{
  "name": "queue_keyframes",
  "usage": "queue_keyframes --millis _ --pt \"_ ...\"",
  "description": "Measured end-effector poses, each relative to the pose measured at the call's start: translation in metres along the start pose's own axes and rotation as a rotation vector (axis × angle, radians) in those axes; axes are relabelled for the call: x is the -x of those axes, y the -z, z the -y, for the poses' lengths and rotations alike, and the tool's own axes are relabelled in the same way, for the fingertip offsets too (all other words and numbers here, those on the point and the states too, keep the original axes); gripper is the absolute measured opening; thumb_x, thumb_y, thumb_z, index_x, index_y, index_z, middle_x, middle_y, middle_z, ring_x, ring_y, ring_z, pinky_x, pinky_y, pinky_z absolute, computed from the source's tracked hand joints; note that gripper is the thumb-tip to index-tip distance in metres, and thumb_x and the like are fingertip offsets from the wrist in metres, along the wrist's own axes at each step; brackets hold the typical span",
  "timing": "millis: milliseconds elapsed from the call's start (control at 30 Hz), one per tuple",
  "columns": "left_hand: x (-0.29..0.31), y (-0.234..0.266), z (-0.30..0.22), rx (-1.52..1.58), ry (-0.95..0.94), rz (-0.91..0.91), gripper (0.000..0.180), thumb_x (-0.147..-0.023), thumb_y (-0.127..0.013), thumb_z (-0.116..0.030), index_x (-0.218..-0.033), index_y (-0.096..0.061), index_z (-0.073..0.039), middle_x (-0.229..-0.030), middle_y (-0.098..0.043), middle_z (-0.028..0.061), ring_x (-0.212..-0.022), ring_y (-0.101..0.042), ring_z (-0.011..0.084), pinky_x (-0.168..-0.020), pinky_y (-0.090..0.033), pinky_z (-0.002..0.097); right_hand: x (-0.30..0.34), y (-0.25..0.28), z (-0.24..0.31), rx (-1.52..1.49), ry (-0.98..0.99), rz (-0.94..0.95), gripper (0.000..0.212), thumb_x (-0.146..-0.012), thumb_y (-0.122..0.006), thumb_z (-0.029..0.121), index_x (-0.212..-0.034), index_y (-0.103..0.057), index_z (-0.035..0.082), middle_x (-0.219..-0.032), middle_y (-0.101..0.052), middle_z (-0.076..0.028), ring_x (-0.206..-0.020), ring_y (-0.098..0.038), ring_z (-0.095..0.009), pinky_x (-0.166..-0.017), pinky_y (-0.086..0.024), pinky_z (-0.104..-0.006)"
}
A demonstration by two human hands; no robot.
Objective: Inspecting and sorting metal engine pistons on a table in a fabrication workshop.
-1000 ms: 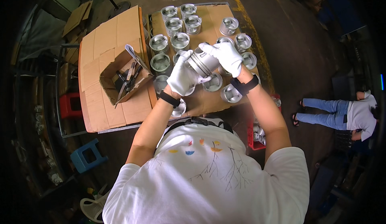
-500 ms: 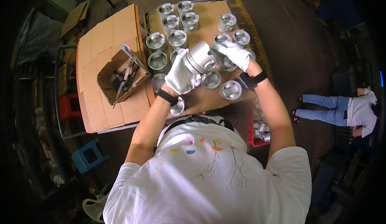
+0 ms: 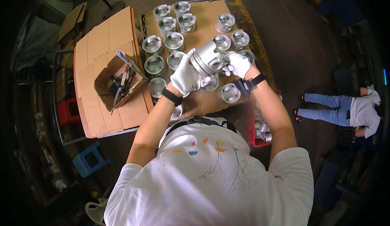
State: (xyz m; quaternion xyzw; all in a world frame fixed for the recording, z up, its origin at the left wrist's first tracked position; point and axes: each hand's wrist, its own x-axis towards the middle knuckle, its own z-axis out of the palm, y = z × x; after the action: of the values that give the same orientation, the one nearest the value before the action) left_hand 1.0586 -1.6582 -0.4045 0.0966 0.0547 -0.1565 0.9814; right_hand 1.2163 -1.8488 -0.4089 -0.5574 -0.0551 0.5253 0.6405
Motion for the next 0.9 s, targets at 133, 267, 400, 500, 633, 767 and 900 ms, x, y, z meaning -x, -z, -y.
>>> queue_keyframes --millis 133,267,400,500,633,767,900 --pt "-0.003 -0.002 0.001 -0.112 -0.122 -0.074 0.056 -0.102 -0.052 -0.041 -0.143 -0.043 -0.005 -0.139 -0.056 0.0156 -0.12 -0.061 0.0277 -0.092 -0.056 0.0429 -0.008 0.022 -0.015 -0.02 -0.027 0.067 0.025 -0.103 -0.05 0.015 -0.122 -0.063 0.006 -0.084 -0.069 -0.005 -0.051 -0.059 -0.01 -0.04 -0.049 -0.0243" --pt "0.007 0.018 0.007 -0.318 -0.231 -0.097 0.05 -0.097 -0.061 -0.022 -0.141 -0.043 -0.007 -0.132 -0.059 0.0124 -0.116 -0.063 0.0241 -0.091 -0.057 0.0419 -0.014 0.012 -0.02 -0.034 -0.015 0.018 0.023 -0.102 -0.051 0.015 -0.122 -0.06 0.008 -0.088 -0.069 -0.006 -0.054 -0.061 -0.012 -0.041 -0.051 -0.0262" --pt "0.015 0.01 0.013 -0.573 -0.349 -0.161 0.067 -0.084 -0.071 0.0 -0.143 -0.039 -0.008 -0.126 -0.06 0.0094 -0.115 -0.063 0.0216 -0.092 -0.057 0.0395 -0.012 -0.005 -0.017 0.066 0.027 -0.136 0.022 -0.102 -0.052 0.014 -0.122 -0.059 0.008 -0.087 -0.068 -0.005 -0.056 -0.06 -0.012 -0.044 -0.051 -0.028" --pt "0.012 0.016 0.018 -0.652 -0.425 -0.179 0.078 -0.077 -0.075 0.007 -0.143 -0.036 -0.009 -0.128 -0.059 0.0087 -0.116 -0.062 0.02 -0.093 -0.057 0.0368 -0.026 0.014 -0.026 0.109 0.083 0.001 0.021 -0.1 -0.056 0.013 -0.12 -0.061 0.008 -0.085 -0.065 -0.003 -0.058 -0.056 -0.011 -0.046 -0.046 -0.0263" --pt "0.014 0.021 0.023 -0.708 -0.506 -0.193 0.083 -0.074 -0.077 0.007 -0.143 -0.035 -0.01 -0.131 -0.057 0.0084 -0.116 -0.061 0.0191 -0.093 -0.056 0.0342 -0.047 0.033 -0.037 0.611 0.601 0.035 0.017 -0.097 -0.059 0.01 -0.113 -0.065 0.008 -0.084 -0.061 0.0 -0.062 -0.052 -0.008 -0.049 -0.04 -0.0234" --pt "0.02 0.018 0.023 -0.694 -0.485 -0.224 0.083 -0.075 -0.079 0.004 -0.144 -0.034 -0.011 -0.133 -0.056 0.0075 -0.117 -0.061 0.0197 -0.094 -0.057 0.0351 -0.037 0.015 -0.03 0.525 0.364 -0.027 0.016 -0.095 -0.061 0.009 -0.11 -0.065 0.007 -0.085 -0.06 0.003 -0.068 -0.052 -0.006 -0.053 -0.04 -0.022" --pt "0.024 0.026 0.027 -0.618 -0.529 -0.269 0.067 -0.085 -0.076 -0.008 -0.14 -0.037 -0.012 -0.133 -0.057 0.008 -0.116 -0.063 0.023 -0.092 -0.059 0.0402 -0.014 -0.047 0.004 0.319 0.119 0.004 0.014 -0.095 -0.062 0.012 -0.107 -0.066 0.006 -0.085 -0.059 0.004 -0.068 -0.051 -0.005 -0.055 -0.04 -0.0211"
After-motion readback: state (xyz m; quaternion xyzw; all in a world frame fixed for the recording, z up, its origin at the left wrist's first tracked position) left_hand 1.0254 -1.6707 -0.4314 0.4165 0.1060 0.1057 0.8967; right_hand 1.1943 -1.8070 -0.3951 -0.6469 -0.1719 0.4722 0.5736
